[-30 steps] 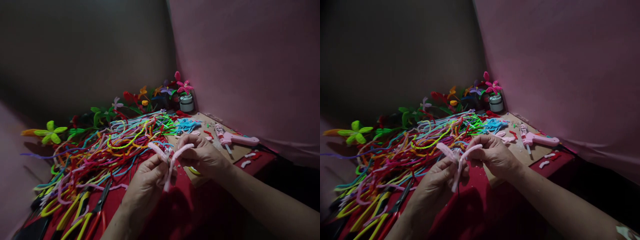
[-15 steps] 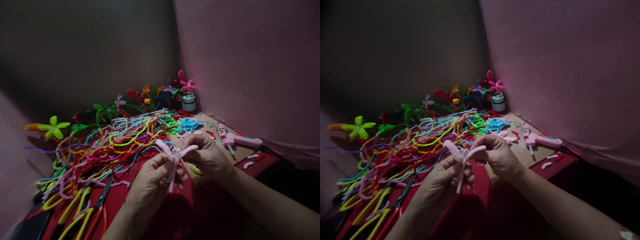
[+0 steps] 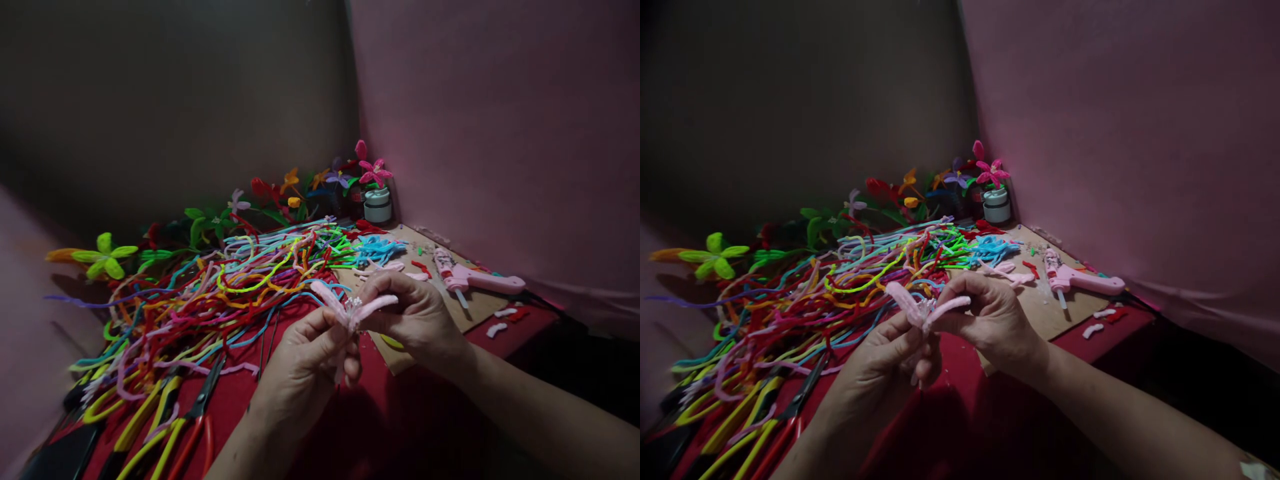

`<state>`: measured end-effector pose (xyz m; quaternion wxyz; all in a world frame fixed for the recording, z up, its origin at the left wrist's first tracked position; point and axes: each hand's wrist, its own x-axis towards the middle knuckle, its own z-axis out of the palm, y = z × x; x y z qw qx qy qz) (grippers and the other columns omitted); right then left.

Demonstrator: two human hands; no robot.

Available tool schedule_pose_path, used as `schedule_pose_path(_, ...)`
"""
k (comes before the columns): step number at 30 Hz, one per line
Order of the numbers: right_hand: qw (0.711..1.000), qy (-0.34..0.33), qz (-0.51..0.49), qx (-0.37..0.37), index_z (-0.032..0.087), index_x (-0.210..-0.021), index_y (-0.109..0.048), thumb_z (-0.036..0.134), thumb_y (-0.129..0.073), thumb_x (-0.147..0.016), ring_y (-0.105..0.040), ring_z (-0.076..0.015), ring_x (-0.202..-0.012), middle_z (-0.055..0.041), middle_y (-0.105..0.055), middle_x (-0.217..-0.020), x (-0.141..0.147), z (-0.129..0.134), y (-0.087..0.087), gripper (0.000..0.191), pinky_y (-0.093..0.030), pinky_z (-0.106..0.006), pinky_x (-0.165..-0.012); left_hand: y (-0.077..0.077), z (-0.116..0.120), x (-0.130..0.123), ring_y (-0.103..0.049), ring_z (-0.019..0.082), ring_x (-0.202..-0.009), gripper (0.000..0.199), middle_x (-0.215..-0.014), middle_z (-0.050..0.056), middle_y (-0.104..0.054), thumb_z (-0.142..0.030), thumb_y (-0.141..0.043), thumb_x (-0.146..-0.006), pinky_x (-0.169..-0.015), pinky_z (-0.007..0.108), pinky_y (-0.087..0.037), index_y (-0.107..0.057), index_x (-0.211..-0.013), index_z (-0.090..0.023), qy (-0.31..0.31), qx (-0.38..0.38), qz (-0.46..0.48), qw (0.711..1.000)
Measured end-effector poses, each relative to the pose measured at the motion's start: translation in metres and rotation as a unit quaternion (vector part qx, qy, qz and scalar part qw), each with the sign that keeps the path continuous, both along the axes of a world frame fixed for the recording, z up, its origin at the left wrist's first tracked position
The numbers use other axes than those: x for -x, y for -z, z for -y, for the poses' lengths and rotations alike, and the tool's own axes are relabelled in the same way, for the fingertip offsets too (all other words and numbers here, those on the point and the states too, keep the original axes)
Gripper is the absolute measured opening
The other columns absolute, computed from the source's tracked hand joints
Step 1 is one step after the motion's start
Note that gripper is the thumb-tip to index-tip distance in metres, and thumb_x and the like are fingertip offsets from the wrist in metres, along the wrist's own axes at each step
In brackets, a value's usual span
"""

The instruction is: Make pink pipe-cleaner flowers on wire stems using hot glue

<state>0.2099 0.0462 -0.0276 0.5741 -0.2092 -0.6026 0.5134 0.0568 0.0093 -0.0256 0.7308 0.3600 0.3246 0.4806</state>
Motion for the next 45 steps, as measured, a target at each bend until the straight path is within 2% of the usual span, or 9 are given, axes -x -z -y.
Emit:
schedule_pose_path(3,0.997,0.056,0.029,-0.051,0.018,-0.067,-0.061,0.019,-0.071,-0.068,-0.053,-0.0104,-0.058,0.0007,-0.06,-0.063,0.0,0.002,0.0,0.01,-0.045,-0.023,-0.055,0.0,0.001,0.001,-0.05,0.005,-0.044,0.006,-0.061,0.001,-0.057,-0.016,-0.057,-0.079,-0.044,0.016,-0.036,-0.058,-0.076,-0.012,-0.001,0.0,0.005,1.0)
schedule_pose_path(9,0.982,0.116,0.054,-0.142,0.019,-0.069,-0.059,0.015,-0.065,-0.073,-0.054,-0.0121,-0.06,0.0003,-0.06,-0.063,-0.002,0.005,0.006,0.008,-0.044,-0.025,-0.058,-0.001,0.001,-0.002,-0.046,0.003,-0.04,0.009,-0.06,0.001,-0.057,-0.021,-0.06,-0.078,-0.04,0.015,-0.031,-0.058,-0.075,-0.012,0.002,0.003,-0.016,1.0)
schedule_pose_path(19,0.954,0.157,0.105,-0.232,0.02,-0.076,-0.057,0.011,-0.057,-0.078,-0.056,-0.0126,-0.064,-0.0007,-0.06,-0.068,-0.005,0.006,0.009,0.01,-0.045,-0.027,-0.062,-0.001,0.001,-0.002,-0.047,0.004,-0.038,0.006,-0.06,0.001,-0.058,-0.018,-0.058,-0.078,-0.037,0.014,-0.032,-0.058,-0.076,-0.014,0.003,-0.004,-0.018,1.0)
schedule_pose_path(25,0.95,0.156,0.113,-0.248,0.02,-0.079,-0.056,0.011,-0.058,-0.077,-0.057,-0.0138,-0.07,-0.0014,-0.06,-0.072,-0.006,0.005,0.014,0.01,-0.046,-0.028,-0.065,-0.005,0.007,-0.005,-0.045,0.003,-0.042,0.007,-0.061,0.001,-0.059,-0.02,-0.058,-0.079,-0.042,0.015,-0.028,-0.059,-0.076,-0.014,-0.04,-0.036,-0.089,0.995)
schedule_pose_path(29,0.952,0.156,0.11,-0.24,0.02,-0.081,-0.054,0.008,-0.058,-0.077,-0.056,-0.0123,-0.071,-0.0003,-0.058,-0.073,-0.005,0.006,0.017,0.013,-0.046,-0.027,-0.065,-0.006,0.01,-0.009,-0.043,0.003,-0.043,0.01,-0.062,0.001,-0.06,-0.022,-0.059,-0.078,-0.043,0.016,-0.028,-0.06,-0.072,-0.014,-0.088,-0.069,-0.158,0.981)
schedule_pose_path(33,0.952,0.147,0.099,-0.251,0.019,-0.082,-0.053,0.004,-0.057,-0.077,-0.057,-0.0101,-0.071,0.0003,-0.06,-0.075,-0.003,0.007,0.016,0.016,-0.045,-0.023,-0.065,-0.008,0.014,-0.013,-0.043,0.003,-0.042,0.013,-0.055,-0.001,-0.058,-0.022,-0.058,-0.078,-0.042,0.015,-0.03,-0.06,-0.068,-0.014,-0.116,-0.094,-0.205,0.967)
schedule_pose_path(37,0.953,0.139,0.079,-0.259,0.019,-0.082,-0.052,0.002,-0.055,-0.078,-0.057,-0.0098,-0.073,0.0017,-0.06,-0.071,-0.003,0.007,0.014,0.017,-0.046,-0.024,-0.068,-0.012,0.017,-0.013,-0.047,0.006,-0.043,0.009,-0.049,-0.003,-0.055,-0.02,-0.057,-0.077,-0.043,0.016,-0.037,-0.059,-0.07,-0.015,-0.127,-0.13,-0.246,0.952)
schedule_pose_path(40,0.954,0.133,0.079,-0.256,0.019,-0.083,-0.052,0.003,-0.055,-0.078,-0.057,-0.0106,-0.073,0.001,-0.06,-0.072,-0.004,0.008,0.015,0.017,-0.046,-0.025,-0.068,-0.012,0.018,-0.014,-0.051,0.008,-0.044,0.006,-0.052,-0.003,-0.056,-0.02,-0.059,-0.075,-0.043,0.018,-0.04,-0.057,-0.071,-0.016,-0.129,-0.158,-0.279,0.938)
schedule_pose_path(45,0.952,0.134,0.096,-0.258,0.017,-0.084,-0.053,0.006,-0.056,-0.078,-0.058,-0.0131,-0.074,-0.0023,-0.06,-0.076,-0.005,0.009,0.018,0.013,-0.047,-0.028,-0.067,-0.009,0.022,-0.017,-0.053,0.009,-0.045,0.006,-0.052,-0.004,-0.056,-0.021,-0.06,-0.074,-0.045,0.018,-0.043,-0.057,-0.072,-0.017,-0.181,-0.208,-0.358,0.892)
